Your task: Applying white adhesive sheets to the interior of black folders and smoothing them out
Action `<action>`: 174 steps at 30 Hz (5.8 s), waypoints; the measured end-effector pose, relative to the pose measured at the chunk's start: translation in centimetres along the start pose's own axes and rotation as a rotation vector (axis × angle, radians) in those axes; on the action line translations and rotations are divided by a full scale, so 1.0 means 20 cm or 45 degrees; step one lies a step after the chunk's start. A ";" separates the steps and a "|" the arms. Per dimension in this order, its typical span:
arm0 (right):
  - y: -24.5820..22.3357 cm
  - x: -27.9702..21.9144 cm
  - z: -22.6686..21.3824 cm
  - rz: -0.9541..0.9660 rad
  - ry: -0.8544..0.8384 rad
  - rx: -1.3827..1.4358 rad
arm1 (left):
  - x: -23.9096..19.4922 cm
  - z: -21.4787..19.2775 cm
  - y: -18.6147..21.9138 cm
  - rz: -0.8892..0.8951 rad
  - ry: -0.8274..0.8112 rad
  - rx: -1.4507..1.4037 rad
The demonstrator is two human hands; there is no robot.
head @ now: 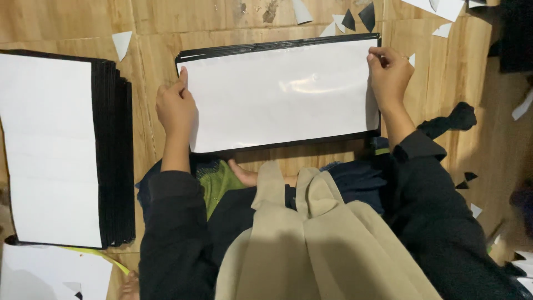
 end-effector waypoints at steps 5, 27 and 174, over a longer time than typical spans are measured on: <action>0.04 0.04 0.03 -0.142 -0.111 -0.286 | -0.01 -0.03 0.18 0.493 0.346 0.381; 0.40 -0.35 -0.18 0.626 -0.491 -0.022 | -0.60 0.18 0.53 1.197 -0.190 0.045; -0.72 -0.80 0.28 -0.988 -0.771 0.180 | -0.27 0.09 0.06 0.222 0.018 0.245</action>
Point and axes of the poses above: each hand's wrist, its own x-axis towards the middle knuckle, its own z-axis out of the palm, y = z × x, the point moved 6 cm from there along x, towards the middle knuckle, and after that the axes turned 5 degrees about y, right-handed, at the moved point
